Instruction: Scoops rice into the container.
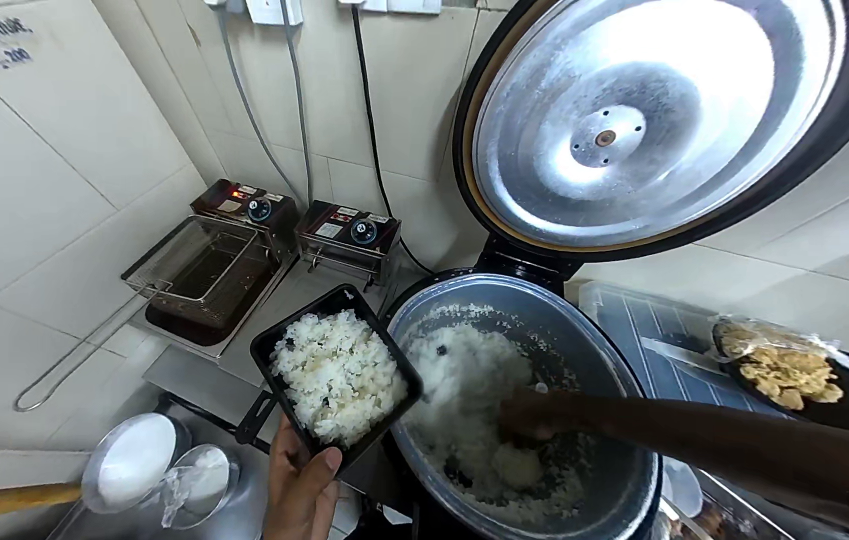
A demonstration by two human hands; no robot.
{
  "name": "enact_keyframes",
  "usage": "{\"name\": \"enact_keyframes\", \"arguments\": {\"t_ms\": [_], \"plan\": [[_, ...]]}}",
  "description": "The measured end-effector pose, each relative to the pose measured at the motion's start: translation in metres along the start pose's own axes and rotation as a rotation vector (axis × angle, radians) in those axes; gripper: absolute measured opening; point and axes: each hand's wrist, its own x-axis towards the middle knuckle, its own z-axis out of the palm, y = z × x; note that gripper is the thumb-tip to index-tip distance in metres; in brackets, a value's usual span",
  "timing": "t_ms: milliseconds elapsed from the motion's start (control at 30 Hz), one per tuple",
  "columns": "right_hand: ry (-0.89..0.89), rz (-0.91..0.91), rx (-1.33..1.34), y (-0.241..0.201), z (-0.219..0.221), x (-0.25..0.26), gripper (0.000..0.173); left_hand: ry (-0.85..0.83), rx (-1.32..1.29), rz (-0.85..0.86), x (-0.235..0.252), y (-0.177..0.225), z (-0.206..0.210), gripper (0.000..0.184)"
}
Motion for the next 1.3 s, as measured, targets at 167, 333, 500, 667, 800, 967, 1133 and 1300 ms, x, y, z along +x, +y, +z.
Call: {"name": "enact_keyframes", "arguments": {"t_ms": [167, 333, 500, 667, 800, 967, 1133, 1300], "plan": [[0.192, -0.335, 0.427, -0.021, 0.009, 0.017, 0.024, 0.033, -0.085, 0.015, 0.008, 0.008, -0.005, 0.082], [0.365, -0.481, 0.739, -0.034, -0.018, -0.01, 0.02, 0.011, -0.089, -0.024, 0.016, 0.011, -0.01, 0.08], [0.661, -0.358, 1.107, -0.047, -0.071, -0.146, 0.022, -0.035, -0.048, -0.094, 0.019, 0.007, -0.003, 0.084], [1.259, -0.21, 0.819, -0.078, -0.088, -0.24, 0.029, -0.154, 0.046, -0.32, 0.011, -0.022, 0.035, 0.093], [1.456, 0.185, -0.089, -0.108, -0.075, -0.216, 0.028, -0.197, -0.168, -0.588, 0.003, -0.053, 0.077, 0.091], [1.511, 0.367, -0.407, -0.113, -0.064, -0.242, 0.034, -0.19, -0.217, -0.672, 0.003, -0.074, 0.093, 0.096], [1.41, 0.367, -0.287, -0.113, -0.046, -0.263, 0.023, -0.259, -0.16, -0.652, 0.006, -0.078, 0.093, 0.1], [1.286, 0.213, -0.207, -0.114, -0.028, -0.227, 0.021, -0.278, -0.047, -0.648, 0.005, -0.078, 0.106, 0.102]]}}
